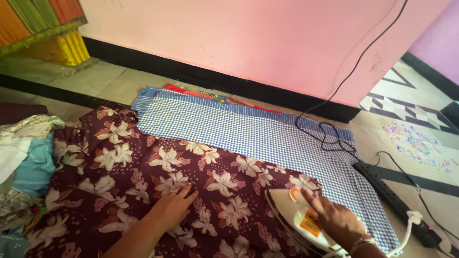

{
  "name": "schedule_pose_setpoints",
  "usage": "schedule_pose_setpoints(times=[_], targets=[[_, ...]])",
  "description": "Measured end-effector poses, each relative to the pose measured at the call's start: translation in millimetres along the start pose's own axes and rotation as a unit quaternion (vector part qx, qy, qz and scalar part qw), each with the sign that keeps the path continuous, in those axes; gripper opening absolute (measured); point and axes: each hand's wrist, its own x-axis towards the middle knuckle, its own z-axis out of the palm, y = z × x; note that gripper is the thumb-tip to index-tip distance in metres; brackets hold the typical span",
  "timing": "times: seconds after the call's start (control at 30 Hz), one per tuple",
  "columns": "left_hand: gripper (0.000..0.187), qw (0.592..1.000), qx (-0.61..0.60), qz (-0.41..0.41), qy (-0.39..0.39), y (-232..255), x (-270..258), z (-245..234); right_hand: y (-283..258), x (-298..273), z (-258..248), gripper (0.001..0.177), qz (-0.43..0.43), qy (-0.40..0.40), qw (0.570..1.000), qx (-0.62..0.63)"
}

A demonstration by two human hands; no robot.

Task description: The person irons a maroon floral-patterned garment laid out on a blue and white checkered cloth on the floor. They use a white electric iron to smooth the fabric, frequently adjusting the garment's position and folding sections to reach different areas.

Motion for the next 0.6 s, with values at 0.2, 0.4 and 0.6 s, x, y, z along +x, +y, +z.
schedule_pose_setpoints(times=[0.2, 0.4, 0.6], targets=[[0.061, 0.999, 0.017, 0.013, 0.043, 1.3, 4.9, 10.7, -11.6, 29.7, -2.9, 0.078, 0.227, -0.201, 0.953, -0.025], [0.075, 0.986, 0.032, 0.076, 0.146, 7.9, 35.7, 16.1, 69.2, 29.2, 58.5, 0.039, 0.253, 0.148, 0.924, 0.248], [0.079, 0.953, 0.05, 0.11, 0.278, 66.3, 120.5, 51.0, 183.2, 41.2, 195.1, 0.043, 0.43, -0.019, 0.715, 0.551]])
